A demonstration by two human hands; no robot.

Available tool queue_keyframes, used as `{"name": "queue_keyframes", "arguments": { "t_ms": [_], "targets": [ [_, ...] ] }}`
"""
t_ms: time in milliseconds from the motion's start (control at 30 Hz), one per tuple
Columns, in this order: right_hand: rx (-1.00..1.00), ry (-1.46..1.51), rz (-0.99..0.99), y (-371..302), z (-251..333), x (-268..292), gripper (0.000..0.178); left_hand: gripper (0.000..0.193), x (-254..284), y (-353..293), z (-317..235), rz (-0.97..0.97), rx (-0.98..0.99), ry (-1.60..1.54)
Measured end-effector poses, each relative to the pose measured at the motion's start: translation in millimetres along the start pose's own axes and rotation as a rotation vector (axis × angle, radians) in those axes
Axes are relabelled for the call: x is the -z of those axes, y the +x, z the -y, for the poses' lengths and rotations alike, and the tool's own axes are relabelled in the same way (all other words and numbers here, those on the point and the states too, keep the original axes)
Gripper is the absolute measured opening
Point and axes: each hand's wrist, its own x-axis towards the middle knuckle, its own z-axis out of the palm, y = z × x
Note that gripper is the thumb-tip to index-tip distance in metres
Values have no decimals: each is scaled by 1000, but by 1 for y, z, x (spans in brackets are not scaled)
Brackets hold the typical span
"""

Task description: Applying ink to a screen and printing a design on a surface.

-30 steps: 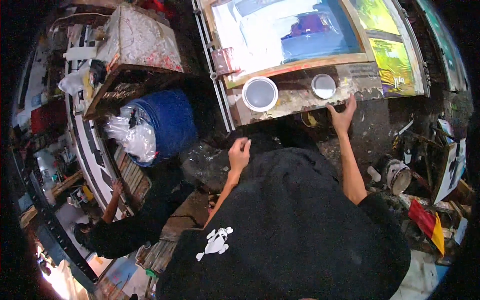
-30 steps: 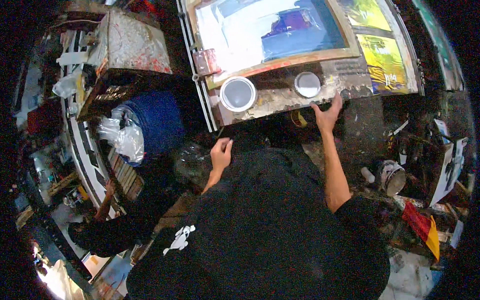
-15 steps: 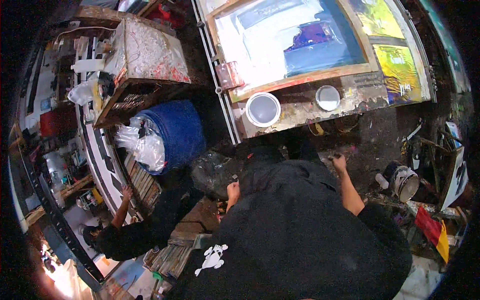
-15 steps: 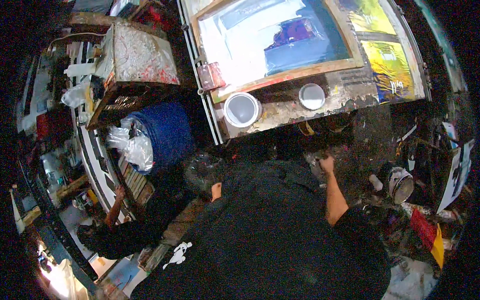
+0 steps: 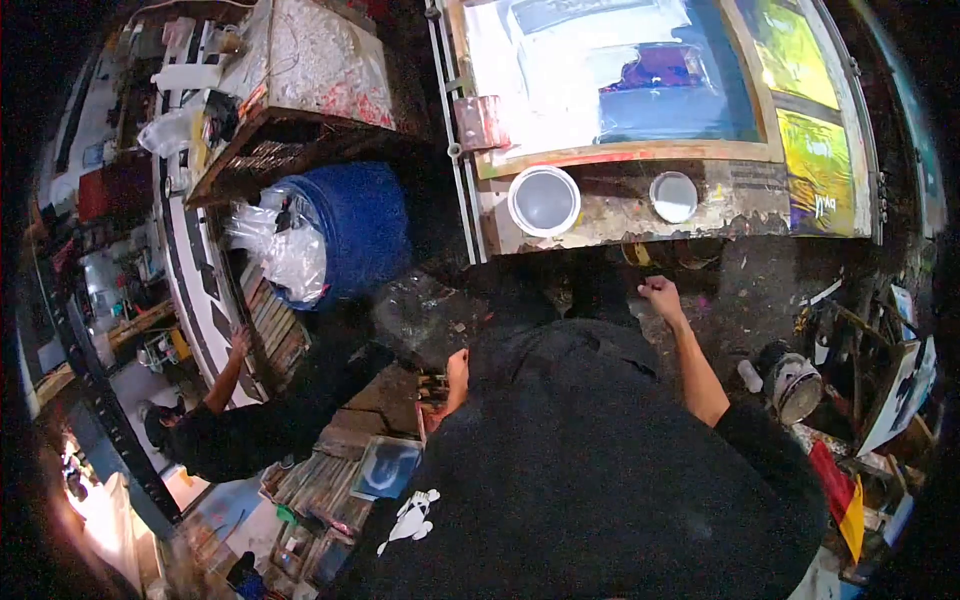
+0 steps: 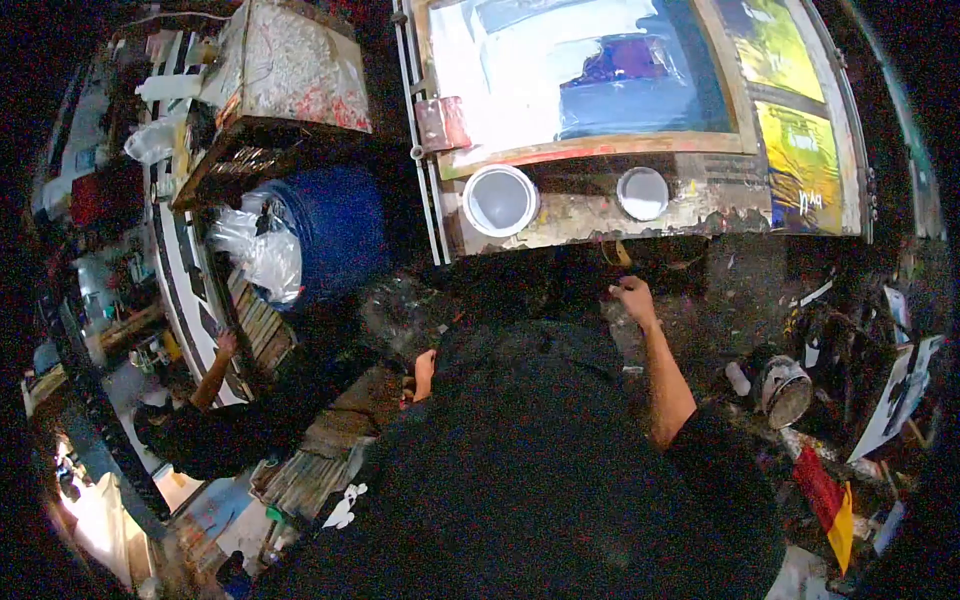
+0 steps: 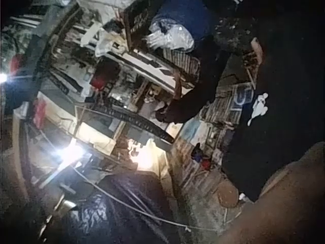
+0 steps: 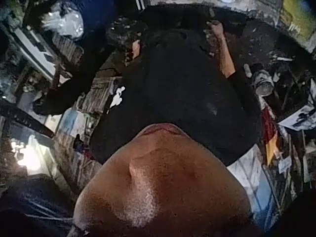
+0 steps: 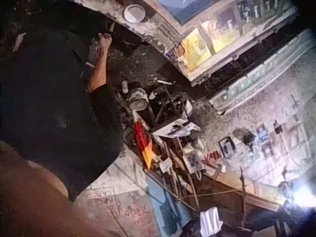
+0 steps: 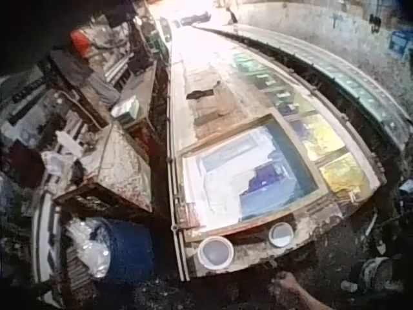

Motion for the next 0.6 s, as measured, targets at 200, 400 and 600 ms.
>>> {"name": "queue_keyframes", "arguments": {
  "t_ms": [200,400,600],
  "targets": [
    [43,-53,90,-4,42,-19,38,23,-54,-14,60,-167,-38,-180],
    [169,-550,159,10,-27,-24,31,30,-92,-12,98,-294,-150,-377],
    [254,-833,490,5,59,-86,33,44,-131,-33,170,-242,-24,-404]
  ]
}}
